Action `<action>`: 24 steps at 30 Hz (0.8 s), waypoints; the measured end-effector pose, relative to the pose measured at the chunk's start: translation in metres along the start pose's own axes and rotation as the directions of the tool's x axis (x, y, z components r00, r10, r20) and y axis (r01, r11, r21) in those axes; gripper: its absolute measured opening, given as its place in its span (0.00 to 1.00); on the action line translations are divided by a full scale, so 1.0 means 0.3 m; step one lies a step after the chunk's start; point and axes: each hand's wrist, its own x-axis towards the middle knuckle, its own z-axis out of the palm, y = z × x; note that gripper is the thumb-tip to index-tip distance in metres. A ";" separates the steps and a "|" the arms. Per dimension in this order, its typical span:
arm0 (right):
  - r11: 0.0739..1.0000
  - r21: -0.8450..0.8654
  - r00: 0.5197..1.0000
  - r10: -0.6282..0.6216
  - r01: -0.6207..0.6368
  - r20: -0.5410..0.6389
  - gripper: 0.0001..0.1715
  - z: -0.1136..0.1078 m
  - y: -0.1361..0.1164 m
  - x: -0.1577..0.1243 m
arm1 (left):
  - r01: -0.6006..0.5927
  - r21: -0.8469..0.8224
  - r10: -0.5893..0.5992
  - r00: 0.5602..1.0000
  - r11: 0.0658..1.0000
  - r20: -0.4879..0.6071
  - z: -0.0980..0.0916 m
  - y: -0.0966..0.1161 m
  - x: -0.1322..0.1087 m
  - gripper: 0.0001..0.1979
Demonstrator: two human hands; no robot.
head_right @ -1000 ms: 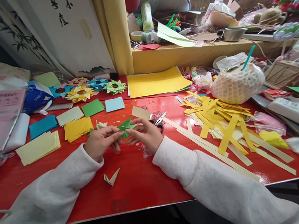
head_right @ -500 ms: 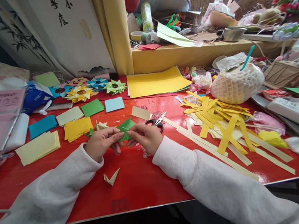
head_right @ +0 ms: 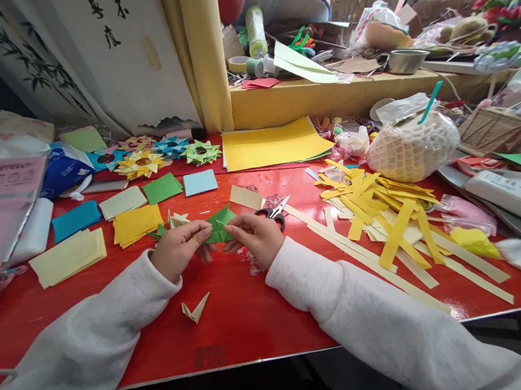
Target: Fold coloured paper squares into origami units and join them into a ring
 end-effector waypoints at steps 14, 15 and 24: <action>0.999 0.025 0.999 0.027 -0.026 -0.044 0.12 -0.012 0.000 0.014 | -0.006 -0.007 0.006 0.998 1.000 -0.070 0.005 0.009 0.007 0.09; 1.000 0.013 0.998 -0.002 0.002 -0.059 0.12 -0.012 -0.002 0.014 | -0.022 0.050 0.024 0.998 0.999 -0.054 0.005 0.009 0.006 0.08; 0.959 -0.269 0.996 -0.088 0.085 0.002 0.14 -0.009 0.001 0.005 | 0.061 -0.109 -0.059 0.998 0.992 0.023 0.010 0.025 0.000 0.12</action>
